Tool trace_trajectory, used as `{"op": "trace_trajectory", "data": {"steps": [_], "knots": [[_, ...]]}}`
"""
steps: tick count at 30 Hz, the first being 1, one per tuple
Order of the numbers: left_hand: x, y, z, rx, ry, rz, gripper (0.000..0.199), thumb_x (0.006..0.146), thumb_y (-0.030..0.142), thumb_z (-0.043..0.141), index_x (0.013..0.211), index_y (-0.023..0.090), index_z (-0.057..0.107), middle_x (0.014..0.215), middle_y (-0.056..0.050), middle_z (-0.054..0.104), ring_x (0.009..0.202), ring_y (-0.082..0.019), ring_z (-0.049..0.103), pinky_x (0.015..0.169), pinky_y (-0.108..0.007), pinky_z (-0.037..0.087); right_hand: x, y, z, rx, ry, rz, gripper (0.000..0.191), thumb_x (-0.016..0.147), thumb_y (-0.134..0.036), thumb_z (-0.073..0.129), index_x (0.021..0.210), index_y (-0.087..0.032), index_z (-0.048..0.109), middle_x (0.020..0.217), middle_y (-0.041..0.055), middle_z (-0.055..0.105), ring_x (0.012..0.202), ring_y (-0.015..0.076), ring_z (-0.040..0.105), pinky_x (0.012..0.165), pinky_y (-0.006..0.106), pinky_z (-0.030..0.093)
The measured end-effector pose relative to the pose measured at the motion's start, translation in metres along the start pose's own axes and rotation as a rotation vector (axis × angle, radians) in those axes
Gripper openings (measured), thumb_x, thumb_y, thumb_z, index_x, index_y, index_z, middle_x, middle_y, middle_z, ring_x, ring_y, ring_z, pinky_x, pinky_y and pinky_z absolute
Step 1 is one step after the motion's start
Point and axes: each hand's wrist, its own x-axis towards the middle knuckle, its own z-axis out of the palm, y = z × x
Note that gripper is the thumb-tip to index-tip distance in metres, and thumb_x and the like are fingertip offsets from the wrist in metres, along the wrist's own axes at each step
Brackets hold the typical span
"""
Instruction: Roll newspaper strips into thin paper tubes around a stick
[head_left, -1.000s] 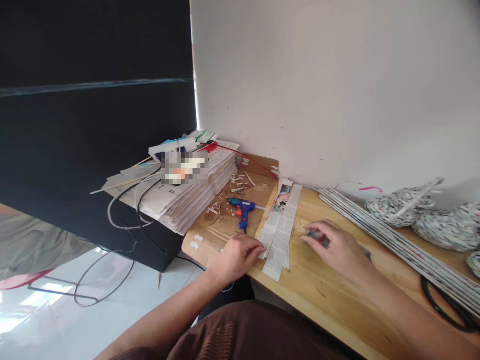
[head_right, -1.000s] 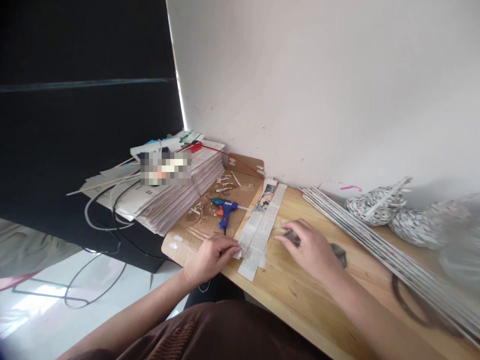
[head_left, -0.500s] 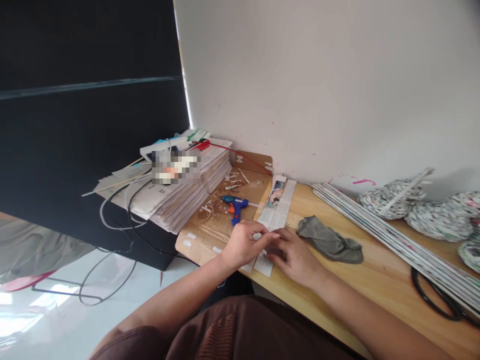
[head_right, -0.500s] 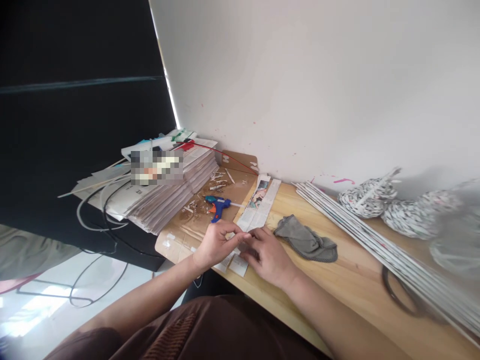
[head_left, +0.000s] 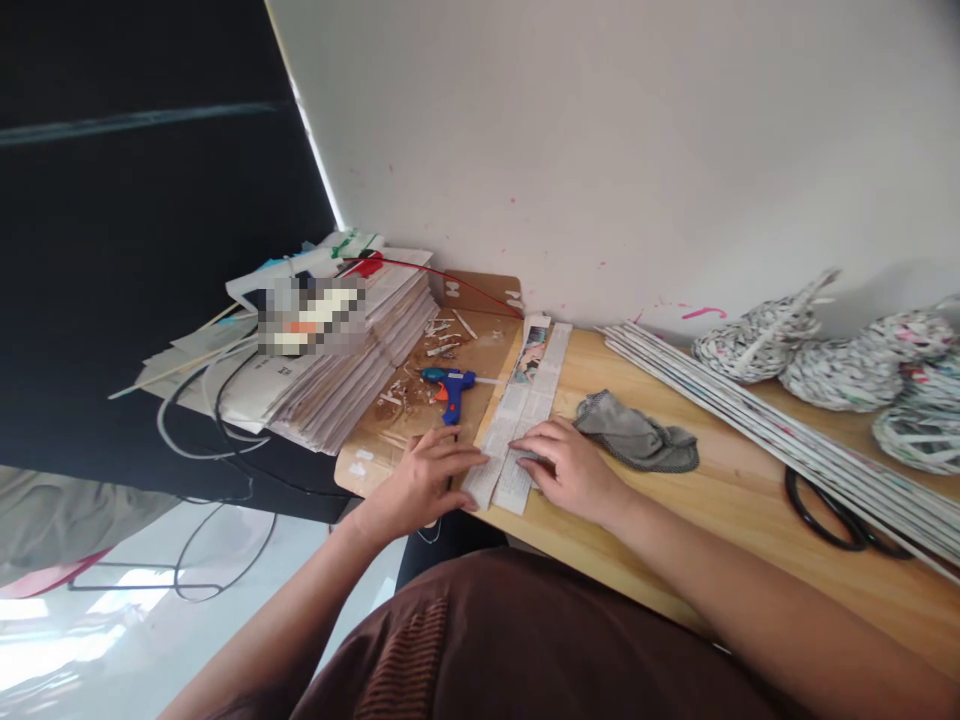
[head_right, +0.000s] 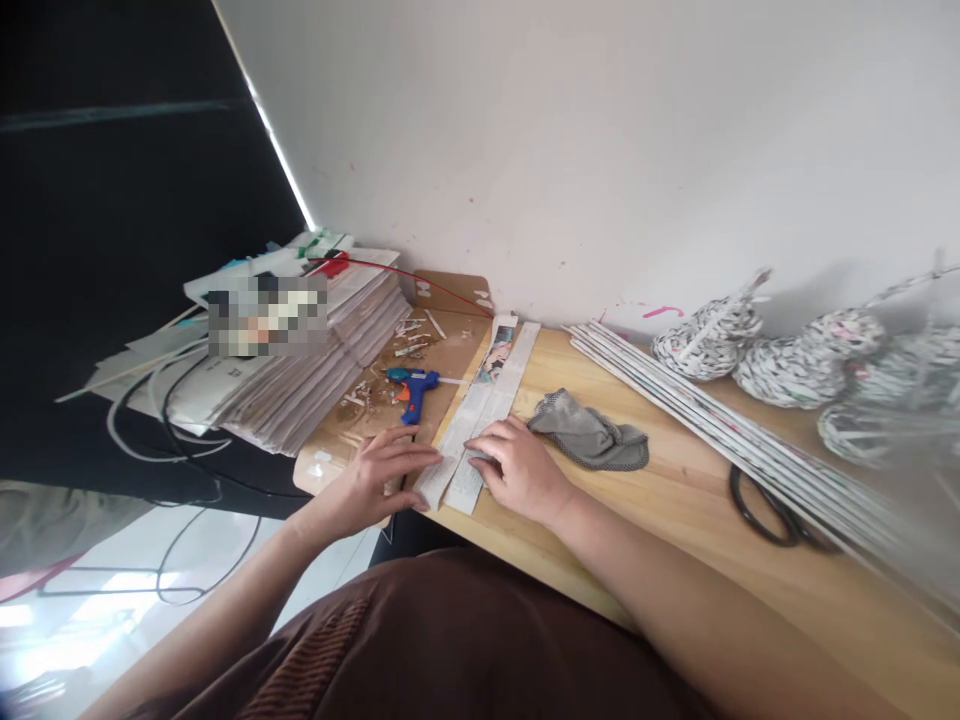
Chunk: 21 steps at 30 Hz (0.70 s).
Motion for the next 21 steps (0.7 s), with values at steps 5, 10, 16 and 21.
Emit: {"op": "trace_trajectory", "data": {"steps": [5,10,16,21], "knots": [[0.003,-0.003,0.018,0.03,0.091,0.094,0.023,0.088,0.03,0.06,0.109,0.029,0.069,0.112,-0.005,0.07,0.119,-0.025,0.054,0.098,-0.045,0.04,0.0,-0.003,-0.001,-0.006,-0.005,-0.014,0.025,0.087,-0.025,0.062,0.11,-0.02,0.068,0.095,0.0088,0.067,0.092,0.0229,0.057,0.087,0.041,0.047],[0.02,0.008,0.018,-0.175,0.23,0.021,0.022,0.091,0.024,0.054,0.108,0.022,0.069,0.098,-0.006,0.073,0.101,-0.02,0.063,0.091,-0.036,0.047,0.0,-0.005,-0.002,0.018,-0.023,-0.054,0.04,0.084,-0.036,0.067,0.121,-0.02,0.064,0.105,0.0109,0.066,0.098,0.0254,0.057,0.09,0.043,0.046],[0.043,0.027,0.019,-0.374,0.284,-0.065,0.019,0.089,0.028,0.059,0.102,0.022,0.071,0.093,-0.005,0.072,0.088,-0.016,0.064,0.082,-0.029,0.05,0.002,-0.002,-0.003,0.093,0.013,-0.051,0.015,0.088,-0.023,0.06,0.098,-0.02,0.071,0.094,0.0093,0.067,0.09,0.0222,0.059,0.084,0.039,0.047],[0.052,0.032,0.026,-0.523,0.325,-0.174,0.047,0.077,0.034,0.073,0.121,0.022,0.061,0.116,-0.009,0.065,0.1,-0.019,0.062,0.066,-0.023,0.053,0.003,-0.001,-0.006,0.246,0.19,0.15,0.016,0.082,-0.008,0.056,0.08,-0.017,0.07,0.077,0.0054,0.067,0.073,0.0168,0.06,0.069,0.029,0.047]]}}
